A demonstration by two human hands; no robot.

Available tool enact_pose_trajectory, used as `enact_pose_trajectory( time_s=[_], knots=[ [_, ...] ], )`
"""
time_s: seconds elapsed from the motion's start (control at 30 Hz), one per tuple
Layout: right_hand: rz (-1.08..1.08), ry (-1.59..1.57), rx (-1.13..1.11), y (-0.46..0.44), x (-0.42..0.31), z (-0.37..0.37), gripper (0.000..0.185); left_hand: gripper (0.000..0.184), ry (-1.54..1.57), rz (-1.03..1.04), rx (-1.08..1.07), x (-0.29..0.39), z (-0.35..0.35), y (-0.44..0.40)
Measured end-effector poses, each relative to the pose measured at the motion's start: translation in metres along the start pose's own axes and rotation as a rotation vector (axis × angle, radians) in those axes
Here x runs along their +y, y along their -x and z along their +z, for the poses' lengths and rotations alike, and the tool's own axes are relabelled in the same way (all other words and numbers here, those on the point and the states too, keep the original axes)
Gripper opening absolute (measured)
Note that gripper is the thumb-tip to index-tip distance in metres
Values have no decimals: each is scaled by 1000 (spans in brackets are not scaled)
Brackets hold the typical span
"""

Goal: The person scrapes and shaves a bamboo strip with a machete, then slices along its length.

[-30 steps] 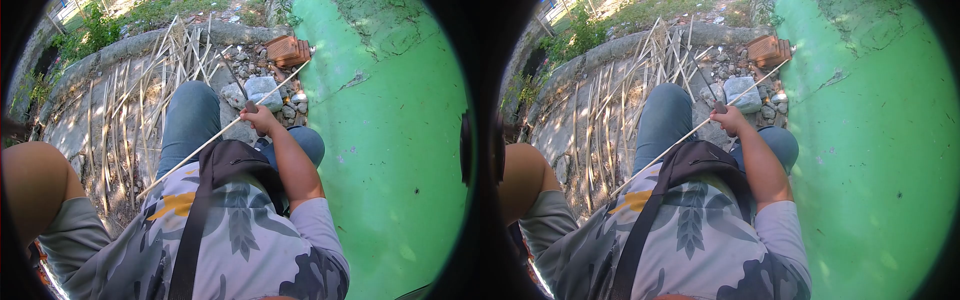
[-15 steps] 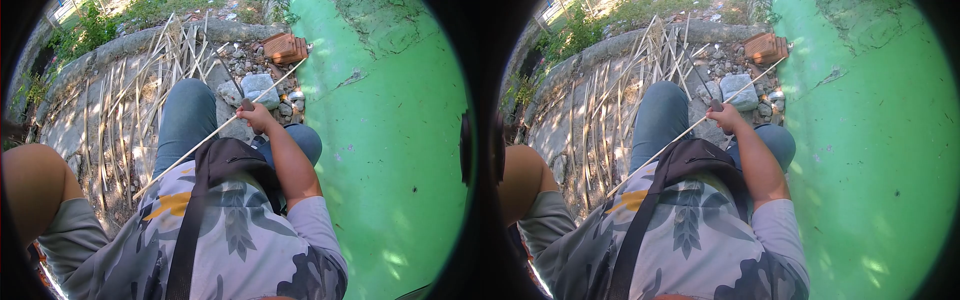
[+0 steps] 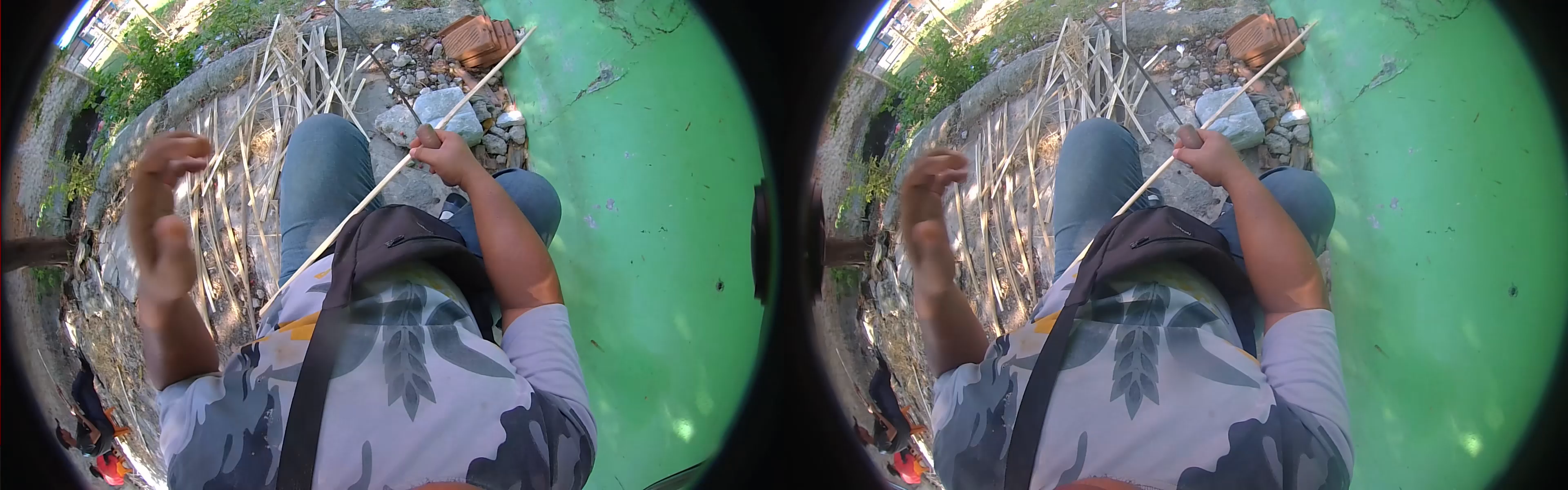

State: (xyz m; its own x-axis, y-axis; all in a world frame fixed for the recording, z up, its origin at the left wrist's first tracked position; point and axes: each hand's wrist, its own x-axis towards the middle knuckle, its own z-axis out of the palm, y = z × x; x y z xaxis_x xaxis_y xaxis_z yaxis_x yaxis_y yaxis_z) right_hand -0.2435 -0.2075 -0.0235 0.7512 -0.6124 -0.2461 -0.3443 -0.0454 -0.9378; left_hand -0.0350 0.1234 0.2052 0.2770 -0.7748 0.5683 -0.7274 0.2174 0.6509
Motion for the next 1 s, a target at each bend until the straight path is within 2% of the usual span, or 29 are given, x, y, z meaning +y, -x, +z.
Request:
enact_pose_trajectory(
  time_s=[0.07, 0.1, 0.17, 0.27, 0.37, 0.4, 0.53, 0.63, 0.67, 0.77, 0.87, 1.0],
  knots=[
    [-52, 65, 68, 0, -2, -1, 31, 61, -251, -313, -272, -37, 36, 37],
    [-75, 104, 96, 1, -1, -1, 32, 64, -306, -496, -336, -52, 53, 56],
    [-108, 101, 119, 0, -3, -2, 34, 65, -261, -620, -418, -76, 73, 95],
    [-154, 60, 140, 3, -6, 2, 33, 63, -393, -646, -527, -78, 88, 107],
    [-251, -1, 181, 3, -10, 4, 31, 59, -458, -651, -451, -79, 96, 107],
    [-283, -22, 195, 6, -12, 5, 30, 50, -553, -469, -366, -82, 99, 107],
    [-347, 34, 253, 17, -23, 4, 29, 39, -272, -739, -525, -79, 100, 92],
    [-413, 55, 273, 17, -23, 4, 26, 35, -370, -536, -544, -78, 106, 92],
    [-420, 35, 272, 16, -23, 5, 26, 33, -382, -597, -576, -77, 108, 89],
    [-437, -8, 271, 16, -23, 8, 27, 35, -456, -451, -346, -79, 117, 92],
    [-467, 24, 266, 16, -24, 9, 27, 32, -425, -401, -387, -89, 119, 92],
    [-553, 96, 257, 17, -27, 10, 28, 24, -417, -443, -451, -89, 118, 83]
  ],
)
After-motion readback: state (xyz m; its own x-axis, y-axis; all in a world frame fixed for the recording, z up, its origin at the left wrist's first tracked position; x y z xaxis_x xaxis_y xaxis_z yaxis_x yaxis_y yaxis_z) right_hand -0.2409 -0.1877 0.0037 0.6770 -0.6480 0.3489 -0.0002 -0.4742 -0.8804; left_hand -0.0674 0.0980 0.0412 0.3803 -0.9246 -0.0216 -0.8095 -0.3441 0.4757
